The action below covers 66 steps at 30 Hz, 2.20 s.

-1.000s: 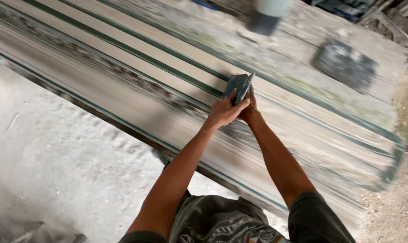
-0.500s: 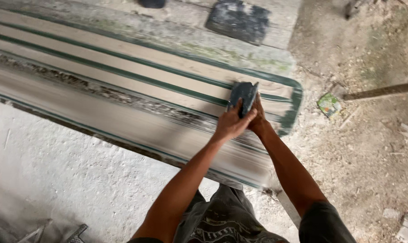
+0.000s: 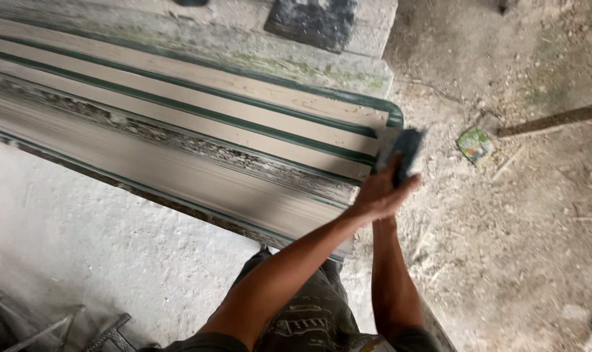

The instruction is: The person applies white plaster from a bucket onto long decorative molding strips on a workbench, spreading and smoothing it by hand with a flat float. They work along the strips section by section, scooping more plaster and pressing the float over the surface to coat the moldings.

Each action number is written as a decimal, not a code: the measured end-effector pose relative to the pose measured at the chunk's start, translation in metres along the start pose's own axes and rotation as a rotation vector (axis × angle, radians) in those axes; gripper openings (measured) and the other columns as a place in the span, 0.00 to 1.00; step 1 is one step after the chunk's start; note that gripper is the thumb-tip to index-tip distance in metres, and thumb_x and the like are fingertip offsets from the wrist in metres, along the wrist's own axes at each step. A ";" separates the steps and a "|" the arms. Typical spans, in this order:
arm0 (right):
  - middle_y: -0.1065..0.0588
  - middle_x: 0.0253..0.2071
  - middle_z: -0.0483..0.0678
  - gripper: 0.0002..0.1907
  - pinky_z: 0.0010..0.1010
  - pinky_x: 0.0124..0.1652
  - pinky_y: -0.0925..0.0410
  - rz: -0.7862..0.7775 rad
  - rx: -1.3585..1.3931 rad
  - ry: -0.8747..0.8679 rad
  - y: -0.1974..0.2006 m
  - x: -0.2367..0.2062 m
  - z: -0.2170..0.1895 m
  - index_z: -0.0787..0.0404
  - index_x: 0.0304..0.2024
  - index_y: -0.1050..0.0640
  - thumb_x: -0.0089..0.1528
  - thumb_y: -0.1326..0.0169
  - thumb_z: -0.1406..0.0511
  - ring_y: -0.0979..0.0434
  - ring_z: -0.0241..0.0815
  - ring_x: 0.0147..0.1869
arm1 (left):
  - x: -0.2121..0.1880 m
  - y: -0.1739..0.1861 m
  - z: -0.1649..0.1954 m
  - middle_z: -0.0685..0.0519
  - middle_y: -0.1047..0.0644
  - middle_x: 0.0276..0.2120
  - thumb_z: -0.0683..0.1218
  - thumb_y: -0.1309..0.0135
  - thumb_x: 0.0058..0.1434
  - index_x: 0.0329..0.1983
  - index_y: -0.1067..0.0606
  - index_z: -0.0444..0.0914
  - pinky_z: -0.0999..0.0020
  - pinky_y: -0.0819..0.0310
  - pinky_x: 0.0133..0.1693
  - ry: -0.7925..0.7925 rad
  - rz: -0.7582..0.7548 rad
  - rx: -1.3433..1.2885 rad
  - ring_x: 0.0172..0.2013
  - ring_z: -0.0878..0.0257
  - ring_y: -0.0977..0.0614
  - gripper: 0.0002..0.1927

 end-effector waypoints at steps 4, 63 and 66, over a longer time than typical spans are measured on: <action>0.40 0.70 0.51 0.38 0.40 0.72 0.40 0.053 0.109 0.101 0.036 0.018 -0.015 0.59 0.73 0.41 0.73 0.55 0.42 0.38 0.45 0.73 | -0.023 0.006 0.028 0.30 0.29 0.55 0.59 0.69 0.67 0.81 0.63 0.50 0.62 0.20 0.17 -0.043 -0.255 -0.095 0.20 0.57 0.22 0.40; 0.41 0.73 0.65 0.50 0.47 0.76 0.59 -0.832 -1.816 0.457 -0.875 0.187 0.247 0.72 0.71 0.39 0.65 0.53 0.38 0.48 0.60 0.80 | -0.365 0.736 -0.531 0.51 0.23 0.41 0.49 0.44 0.67 0.56 0.28 0.31 0.60 0.29 0.39 0.388 0.662 -1.286 0.41 0.60 0.23 0.20; 0.42 0.76 0.63 0.47 0.49 0.79 0.63 -0.898 -1.952 0.487 -0.982 0.184 0.288 0.69 0.72 0.39 0.68 0.58 0.37 0.51 0.59 0.83 | -0.390 0.811 -0.560 0.53 0.22 0.41 0.47 0.44 0.65 0.59 0.30 0.35 0.62 0.29 0.37 0.483 0.802 -1.334 0.40 0.62 0.21 0.21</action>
Point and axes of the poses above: each hand's wrist, its own x-axis towards the middle knuckle, its own y-axis out of the back of the hand, z = x × y, the point moved 2 cm from there along x, towards the middle knuckle
